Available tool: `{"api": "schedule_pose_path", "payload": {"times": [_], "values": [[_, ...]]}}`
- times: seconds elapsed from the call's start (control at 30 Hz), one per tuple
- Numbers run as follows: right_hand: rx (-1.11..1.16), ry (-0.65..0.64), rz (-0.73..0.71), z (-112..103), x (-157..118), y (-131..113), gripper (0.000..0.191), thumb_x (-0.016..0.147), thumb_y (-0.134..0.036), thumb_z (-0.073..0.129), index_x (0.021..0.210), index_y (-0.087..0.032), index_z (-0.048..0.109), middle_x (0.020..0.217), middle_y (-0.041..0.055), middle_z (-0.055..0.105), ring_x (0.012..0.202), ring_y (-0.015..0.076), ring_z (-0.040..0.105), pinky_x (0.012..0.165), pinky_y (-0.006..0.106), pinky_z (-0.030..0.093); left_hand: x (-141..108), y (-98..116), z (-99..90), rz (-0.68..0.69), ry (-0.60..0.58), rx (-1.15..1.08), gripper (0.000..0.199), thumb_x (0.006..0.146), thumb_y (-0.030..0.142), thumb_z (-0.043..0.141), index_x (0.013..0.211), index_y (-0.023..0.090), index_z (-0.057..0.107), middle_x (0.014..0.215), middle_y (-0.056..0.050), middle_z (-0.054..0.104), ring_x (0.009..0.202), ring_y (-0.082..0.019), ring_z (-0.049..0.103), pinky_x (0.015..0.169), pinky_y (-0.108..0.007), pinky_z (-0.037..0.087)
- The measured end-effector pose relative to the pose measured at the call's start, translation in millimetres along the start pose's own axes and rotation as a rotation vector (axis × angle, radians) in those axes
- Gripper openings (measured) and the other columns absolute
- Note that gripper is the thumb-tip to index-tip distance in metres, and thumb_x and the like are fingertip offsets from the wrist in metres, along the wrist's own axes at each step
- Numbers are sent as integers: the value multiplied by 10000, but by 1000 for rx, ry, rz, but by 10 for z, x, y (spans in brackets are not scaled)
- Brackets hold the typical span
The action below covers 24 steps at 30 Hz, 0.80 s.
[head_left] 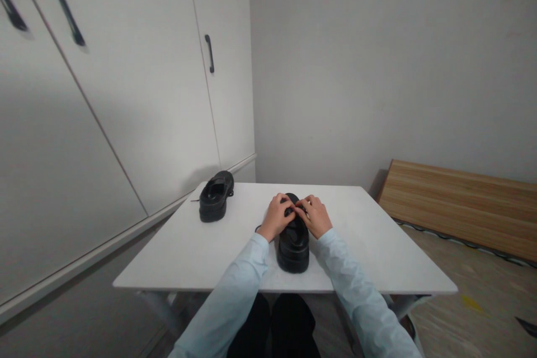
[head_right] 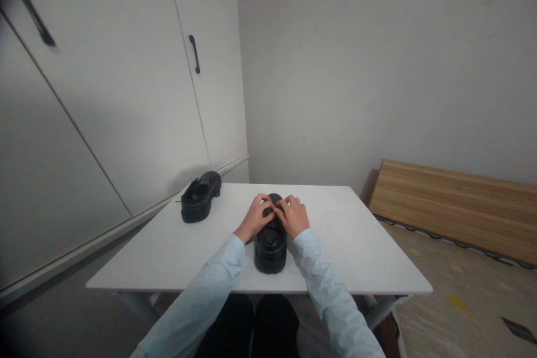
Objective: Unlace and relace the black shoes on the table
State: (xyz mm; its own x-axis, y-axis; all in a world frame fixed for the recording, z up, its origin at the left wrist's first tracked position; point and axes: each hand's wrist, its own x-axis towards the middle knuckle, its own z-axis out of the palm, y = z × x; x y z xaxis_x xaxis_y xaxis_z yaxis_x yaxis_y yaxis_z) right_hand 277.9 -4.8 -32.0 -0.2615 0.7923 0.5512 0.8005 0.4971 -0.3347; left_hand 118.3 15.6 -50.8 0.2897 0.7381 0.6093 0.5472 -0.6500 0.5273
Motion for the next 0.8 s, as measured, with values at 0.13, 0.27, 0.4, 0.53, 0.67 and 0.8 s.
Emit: {"api": "schedule_pose_path", "payload": {"times": [0.13, 0.27, 0.4, 0.53, 0.67, 0.8], "values": [[409, -22, -38, 99, -33, 140, 499, 795, -449, 591, 1210, -206, 457, 1234, 122, 507, 1178, 258, 470, 990, 413, 369, -26, 30, -23, 10, 63, -11, 89, 798, 255, 572, 813, 178, 615, 968, -67, 504, 980, -213, 492, 913, -370, 407], [666, -116, 22, 227, -58, 223, 567, 780, -442, 600, 1254, -201, 403, 1270, 117, 507, 1208, 250, 469, 1038, 428, 340, -37, 79, -60, 3, 108, -51, 103, 852, 254, 490, 806, 184, 549, 886, -53, 534, 910, -195, 503, 862, -350, 418], [708, -89, 49, 257, -70, 234, 558, 758, -396, 631, 1244, -229, 412, 1248, 99, 528, 1198, 243, 479, 1034, 433, 345, -40, 94, -98, -77, 205, -248, 135, 891, 283, 428, 834, 190, 508, 856, -42, 564, 872, -167, 537, 835, -320, 432], [689, -86, 55, 245, -77, 222, 538, 763, -365, 614, 1241, -226, 410, 1242, 99, 535, 1181, 243, 490, 1019, 441, 352, -23, 89, -161, -213, 321, -634, 185, 902, 379, 427, 877, 198, 453, 900, -44, 621, 927, -154, 598, 894, -338, 440], [692, -89, 82, 256, -83, 221, 542, 761, -341, 600, 1252, -232, 399, 1252, 96, 530, 1178, 247, 493, 978, 436, 389, 2, 92, -249, -320, 352, -1078, 279, 869, 481, 461, 851, 219, 365, 854, -35, 658, 885, -166, 654, 882, -383, 470], [701, -89, 80, 259, -86, 224, 547, 755, -331, 596, 1254, -232, 396, 1251, 98, 529, 1185, 251, 488, 963, 431, 399, -2, 97, -332, -374, 353, -1294, 328, 813, 493, 551, 839, 223, 368, 772, 11, 616, 752, -133, 647, 790, -353, 512]]}}
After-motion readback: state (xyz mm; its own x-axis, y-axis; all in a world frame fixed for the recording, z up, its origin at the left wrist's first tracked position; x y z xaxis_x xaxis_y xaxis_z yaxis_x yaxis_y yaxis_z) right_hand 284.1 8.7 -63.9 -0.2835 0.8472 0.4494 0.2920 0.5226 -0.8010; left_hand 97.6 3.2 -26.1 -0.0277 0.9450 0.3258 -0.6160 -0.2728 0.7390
